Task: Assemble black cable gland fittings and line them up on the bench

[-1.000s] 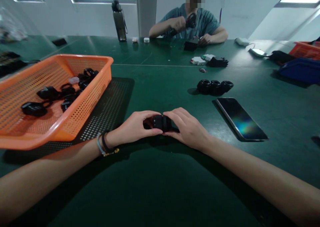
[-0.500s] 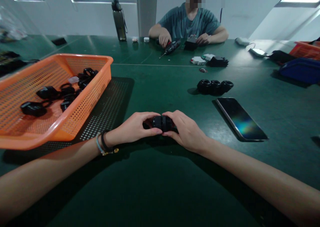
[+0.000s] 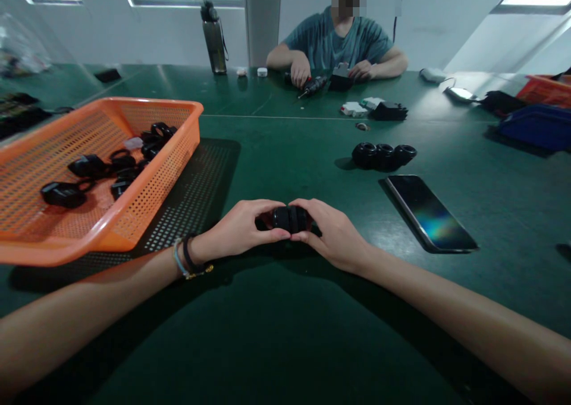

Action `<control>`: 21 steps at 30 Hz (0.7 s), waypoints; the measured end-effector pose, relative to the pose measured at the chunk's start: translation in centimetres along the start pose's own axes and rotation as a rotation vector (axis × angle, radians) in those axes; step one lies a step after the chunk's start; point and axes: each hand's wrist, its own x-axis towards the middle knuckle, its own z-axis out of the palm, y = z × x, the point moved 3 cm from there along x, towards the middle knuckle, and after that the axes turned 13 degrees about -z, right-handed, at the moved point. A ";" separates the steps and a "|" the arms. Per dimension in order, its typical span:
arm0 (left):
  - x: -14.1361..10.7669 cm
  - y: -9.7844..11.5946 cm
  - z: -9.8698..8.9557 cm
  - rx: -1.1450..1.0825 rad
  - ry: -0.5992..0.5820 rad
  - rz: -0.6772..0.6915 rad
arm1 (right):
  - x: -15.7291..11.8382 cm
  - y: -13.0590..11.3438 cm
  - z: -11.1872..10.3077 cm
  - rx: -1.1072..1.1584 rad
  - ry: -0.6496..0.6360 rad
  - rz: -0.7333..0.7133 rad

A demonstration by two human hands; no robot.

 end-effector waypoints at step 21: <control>-0.3 0.5 0.0 0.273 0.131 0.116 | 0.0 0.0 0.1 0.095 -0.007 0.204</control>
